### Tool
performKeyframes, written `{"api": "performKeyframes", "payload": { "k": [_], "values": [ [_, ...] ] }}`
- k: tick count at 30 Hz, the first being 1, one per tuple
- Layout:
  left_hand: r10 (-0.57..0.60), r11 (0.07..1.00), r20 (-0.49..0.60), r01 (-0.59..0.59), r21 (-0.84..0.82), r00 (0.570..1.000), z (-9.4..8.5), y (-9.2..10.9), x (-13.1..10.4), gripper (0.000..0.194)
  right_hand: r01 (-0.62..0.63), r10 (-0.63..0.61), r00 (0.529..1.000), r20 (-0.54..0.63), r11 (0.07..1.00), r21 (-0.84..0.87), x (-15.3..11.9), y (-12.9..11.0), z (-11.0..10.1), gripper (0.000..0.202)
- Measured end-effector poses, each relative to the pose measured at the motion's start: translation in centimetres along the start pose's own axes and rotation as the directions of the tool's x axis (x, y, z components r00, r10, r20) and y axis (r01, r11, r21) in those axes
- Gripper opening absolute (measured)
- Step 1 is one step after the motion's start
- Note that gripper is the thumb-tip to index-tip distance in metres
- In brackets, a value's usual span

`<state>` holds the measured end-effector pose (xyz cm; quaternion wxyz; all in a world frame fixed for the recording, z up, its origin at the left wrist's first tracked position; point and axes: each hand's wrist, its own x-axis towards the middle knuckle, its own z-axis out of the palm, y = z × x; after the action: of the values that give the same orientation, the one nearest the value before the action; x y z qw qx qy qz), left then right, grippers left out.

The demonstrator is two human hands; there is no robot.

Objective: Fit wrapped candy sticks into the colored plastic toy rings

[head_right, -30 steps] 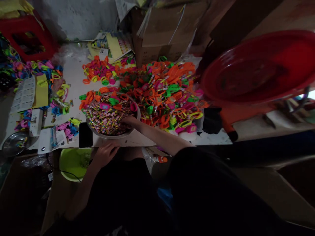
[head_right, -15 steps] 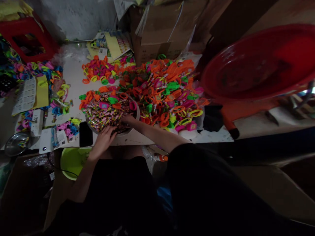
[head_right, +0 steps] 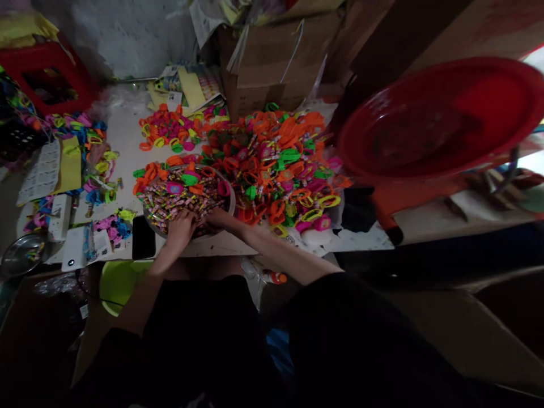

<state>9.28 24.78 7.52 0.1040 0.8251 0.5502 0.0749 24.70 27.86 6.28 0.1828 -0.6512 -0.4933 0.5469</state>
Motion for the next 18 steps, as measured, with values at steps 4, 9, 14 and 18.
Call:
{"api": "performKeyframes", "payload": {
  "k": [4,9,14,18],
  "values": [
    [-0.057,0.947,-0.1,0.022,-0.32,0.993,-0.3,-0.6,0.1,0.016,0.132,-0.131,0.991,0.012,0.991,-0.029,-2.2,0.4,-0.4,0.011],
    [-0.101,0.841,-0.126,0.017,-0.541,0.987,0.2,-1.2,0.7,0.017,0.27,-0.267,0.959,-0.097,0.963,0.016,-3.4,1.1,0.9,0.017],
    [-0.159,0.681,-0.138,0.008,-0.732,0.978,1.3,-1.3,1.0,0.011,0.392,-0.379,0.911,-0.162,0.918,0.057,-2.9,1.3,1.3,0.027],
    [-0.128,0.682,-0.16,-0.03,-0.731,0.979,0.9,-0.6,1.2,0.012,0.437,-0.42,0.891,-0.171,0.896,0.076,-2.2,1.7,0.4,0.027]
  ]
}}
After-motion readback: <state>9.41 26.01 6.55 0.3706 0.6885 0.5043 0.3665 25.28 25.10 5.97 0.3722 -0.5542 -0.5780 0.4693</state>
